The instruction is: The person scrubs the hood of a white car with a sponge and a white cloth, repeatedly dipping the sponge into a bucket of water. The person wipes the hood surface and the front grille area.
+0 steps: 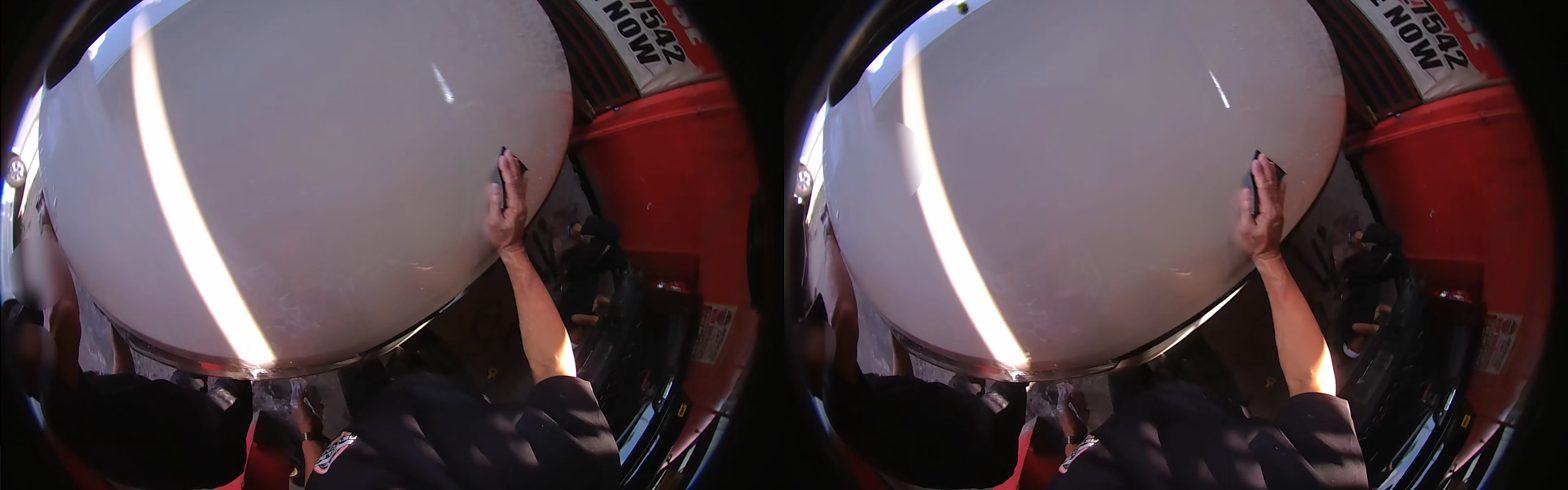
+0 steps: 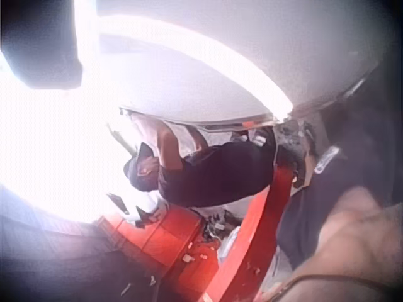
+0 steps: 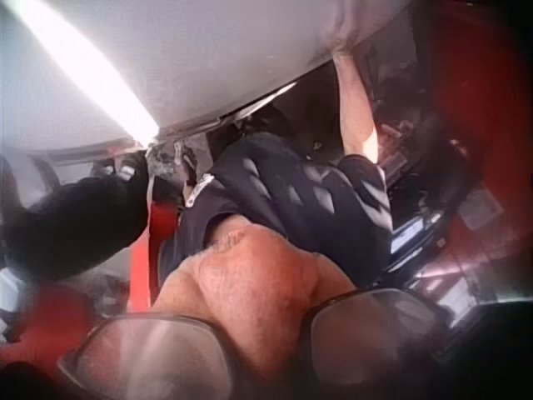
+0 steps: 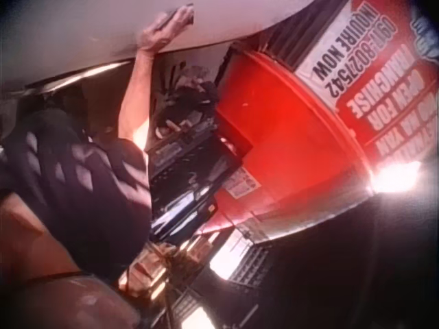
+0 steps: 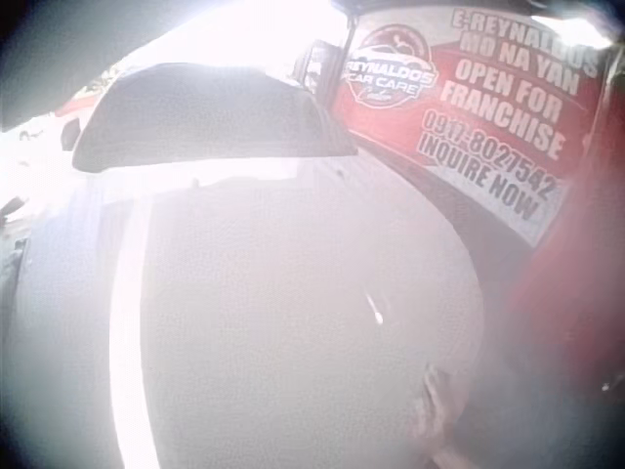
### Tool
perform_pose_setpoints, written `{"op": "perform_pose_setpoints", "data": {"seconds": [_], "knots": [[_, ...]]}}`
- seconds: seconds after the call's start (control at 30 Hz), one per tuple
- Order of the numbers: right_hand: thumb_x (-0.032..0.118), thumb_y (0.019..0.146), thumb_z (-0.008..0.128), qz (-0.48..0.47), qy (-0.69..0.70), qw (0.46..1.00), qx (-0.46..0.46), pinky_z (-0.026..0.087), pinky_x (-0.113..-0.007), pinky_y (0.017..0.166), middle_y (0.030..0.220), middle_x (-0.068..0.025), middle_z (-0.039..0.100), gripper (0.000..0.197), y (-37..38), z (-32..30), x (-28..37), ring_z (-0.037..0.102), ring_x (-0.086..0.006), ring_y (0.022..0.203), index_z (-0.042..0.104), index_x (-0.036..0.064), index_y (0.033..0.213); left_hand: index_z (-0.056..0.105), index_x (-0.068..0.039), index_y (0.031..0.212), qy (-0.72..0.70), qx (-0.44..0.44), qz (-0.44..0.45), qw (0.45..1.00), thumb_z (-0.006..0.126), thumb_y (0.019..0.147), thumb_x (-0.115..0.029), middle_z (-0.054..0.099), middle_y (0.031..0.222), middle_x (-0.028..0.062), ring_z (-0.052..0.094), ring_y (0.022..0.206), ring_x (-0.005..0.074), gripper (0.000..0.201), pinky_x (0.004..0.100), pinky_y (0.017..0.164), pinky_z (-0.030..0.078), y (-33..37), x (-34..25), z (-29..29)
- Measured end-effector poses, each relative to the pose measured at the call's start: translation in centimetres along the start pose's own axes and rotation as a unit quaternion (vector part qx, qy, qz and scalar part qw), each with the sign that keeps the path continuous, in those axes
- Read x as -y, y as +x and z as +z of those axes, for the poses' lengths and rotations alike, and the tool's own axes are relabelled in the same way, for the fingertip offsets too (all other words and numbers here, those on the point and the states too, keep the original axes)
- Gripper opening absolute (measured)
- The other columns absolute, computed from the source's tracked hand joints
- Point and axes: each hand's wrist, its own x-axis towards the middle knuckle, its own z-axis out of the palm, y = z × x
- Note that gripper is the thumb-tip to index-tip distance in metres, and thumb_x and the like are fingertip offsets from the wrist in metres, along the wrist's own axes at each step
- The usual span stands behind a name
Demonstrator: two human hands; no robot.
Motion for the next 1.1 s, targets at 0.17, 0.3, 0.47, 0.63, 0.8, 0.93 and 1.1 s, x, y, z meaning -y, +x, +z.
{"op": "perform_pose_setpoints", "data": {"seconds": [0.17, 0.3, 0.47, 0.63, 0.8, 0.93, 1.1], "knots": [[0.022, 0.098, 0.058, 0.003, -0.02, 0.999, -0.025, 0.023, -0.063, 0.119, 0.158, -0.0126, 0.046, 0.055, -1.6, -0.5, -0.9, 0.042, -0.0343, 0.147, 0.049, 0.0074, 0.151, 0.05, -0.013, 0.147, -0.135, 0.062, 0.108, 0.983, 0.057, 0.101, -0.043, 0.066, 0.128, 0.0049, 0.066, 0.108, 0.0197, 0.054, 0.0361, 0.085, 0.056, -3.6, -4.8, -1.0], [0.025, 0.098, 0.059, 0.001, -0.037, 0.999, -0.032, 0.023, -0.065, 0.119, 0.16, -0.014, 0.042, 0.058, -1.6, 0.1, -0.5, 0.041, -0.0357, 0.147, 0.047, 0.0061, 0.152, 0.048, -0.007, 0.144, 0.044, 0.046, 0.333, 0.941, 0.067, 0.098, -0.032, 0.065, 0.116, 0.0041, 0.064, 0.091, 0.0144, 0.055, 0.0291, 0.076, 0.053, -12.2, -12.3, 5.7], [0.033, 0.1, 0.058, -0.05, 0.006, 0.999, 0.003, 0.023, -0.065, 0.12, 0.163, -0.0141, 0.037, 0.063, -1.8, 0.1, -0.5, 0.036, -0.0345, 0.151, 0.041, 0.0074, 0.155, 0.056, -0.004, 0.126, 0.253, 0.084, 0.534, 0.802, 0.076, 0.09, -0.018, 0.067, 0.103, 0.0035, 0.064, 0.083, 0.0113, 0.044, 0.0268, 0.073, 0.053, -19.4, -17.2, 24.4], [0.045, 0.097, 0.06, -0.109, 0.051, 0.99, 0.07, 0.02, -0.06, 0.123, 0.165, -0.0093, 0.034, 0.071, 0.6, -3.0, -11.4, 0.03, -0.0279, 0.154, 0.041, 0.0105, 0.156, 0.068, -0.005, 0.105, 0.432, 0.228, 0.58, 0.652, 0.081, 0.08, -0.006, 0.071, 0.093, 0.0022, 0.066, 0.081, 0.0101, 0.028, 0.0286, 0.072, 0.055, -20.7, -13.9, 51.8], [0.048, 0.097, 0.056, 0.015, 0.052, 0.998, 0.035, 0.018, -0.062, 0.124, 0.166, -0.0101, 0.033, 0.073, 4.7, -1.5, -14.9, 0.025, -0.029, 0.155, 0.036, 0.0139, 0.159, 0.065, -0.006, 0.104, 0.512, 0.218, 0.723, 0.409, 0.077, 0.079, -0.017, 0.072, 0.089, 0.0187, 0.07, 0.078, 0.0404, 0.03, 0.0455, 0.069, 0.056, -24.5, -8.9, 72.8], [0.041, 0.099, 0.051, -0.11, -0.036, 0.993, 0.019, 0.019, -0.063, 0.123, 0.161, -0.0149, 0.038, 0.066, 1.6, -1.6, -15.1, 0.033, -0.0301, 0.151, 0.039, 0.0089, 0.155, 0.064, -0.008, 0.108, 0.49, 0.139, 0.791, 0.339, 0.079, 0.079, -0.021, 0.071, 0.094, 0.0176, 0.069, 0.087, 0.0398, 0.035, 0.0481, 0.074, 0.056, -22.3, -8.6, 77.2], [0.055, 0.105, 0.035, 0.041, -0.008, 0.999, 0.031, 0.015, -0.067, 0.123, 0.169, -0.0109, 0.025, 0.07, 12.4, -4.9, -30.0, 0.02, -0.0264, 0.157, 0.031, 0.0109, 0.16, 0.062, -0.012, 0.121, 0.502, -0.038, 0.805, 0.314, 0.086, 0.078, -0.028, 0.068, 0.119, 0.0169, 0.066, 0.107, 0.0378, 0.052, 0.0496, 0.09, 0.053, -18.2, -12.8, 72.2]]}}
